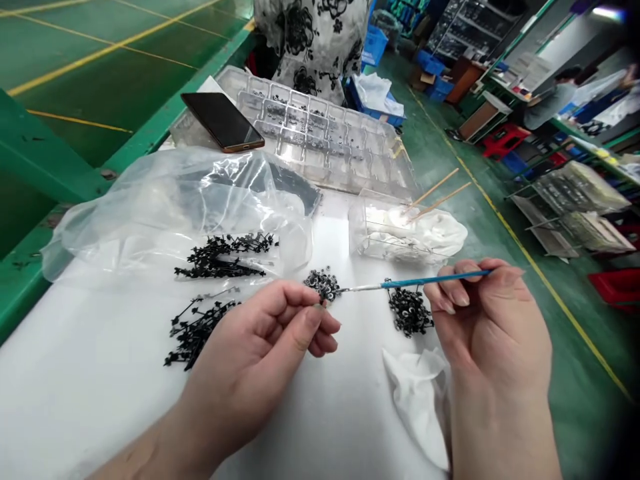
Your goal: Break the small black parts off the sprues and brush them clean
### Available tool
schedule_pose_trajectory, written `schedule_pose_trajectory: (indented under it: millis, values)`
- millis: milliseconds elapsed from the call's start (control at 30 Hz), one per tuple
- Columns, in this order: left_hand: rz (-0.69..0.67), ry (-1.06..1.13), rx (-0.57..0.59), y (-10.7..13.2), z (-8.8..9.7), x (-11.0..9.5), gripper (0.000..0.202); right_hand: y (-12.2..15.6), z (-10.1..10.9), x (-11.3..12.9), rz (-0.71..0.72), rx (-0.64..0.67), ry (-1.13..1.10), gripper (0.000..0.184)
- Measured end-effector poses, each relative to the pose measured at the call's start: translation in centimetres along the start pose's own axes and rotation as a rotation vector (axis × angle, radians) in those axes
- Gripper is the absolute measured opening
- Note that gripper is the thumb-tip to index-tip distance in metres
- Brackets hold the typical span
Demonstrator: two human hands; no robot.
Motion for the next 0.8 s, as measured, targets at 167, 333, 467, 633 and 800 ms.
schedule_pose_trajectory:
  millis: [167, 333, 467, 633, 800]
  values:
    - [-0.022, 0.011, -0.012, -0.05, -0.03, -0.44, 0.013, 0.14, -0.46, 0.2, 0.015, 0.038, 0.0, 0.016]
    - [-0.029, 0.009, -0.002, -0.08, -0.11, -0.52, 0.013, 0.18, -0.47, 0.27, 0.033, 0.05, 0.033, 0.017]
    - [-0.026, 0.006, 0.003, -0.05, -0.1, -0.33, 0.013, 0.25, -0.53, 0.14, 0.026, 0.051, 0.018, 0.019]
    - [-0.025, 0.016, 0.014, -0.04, -0.21, -0.36, 0.013, 0.28, -0.42, 0.21, 0.042, 0.045, 0.037, 0.017]
    - [-0.011, 0.022, 0.001, 0.01, -0.13, -0.26, 0.015, 0.18, -0.29, 0.31, 0.052, 0.036, 0.066, 0.019]
Point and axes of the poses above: each hand's wrist, its own y-axis away from the middle knuckle, its own z-axis out of the back of the hand, x = y × z, the point moved 9 cm from there along -y, towards the middle knuckle, and after that the axes turned 11 degrees about z, right-handed, at the moved point
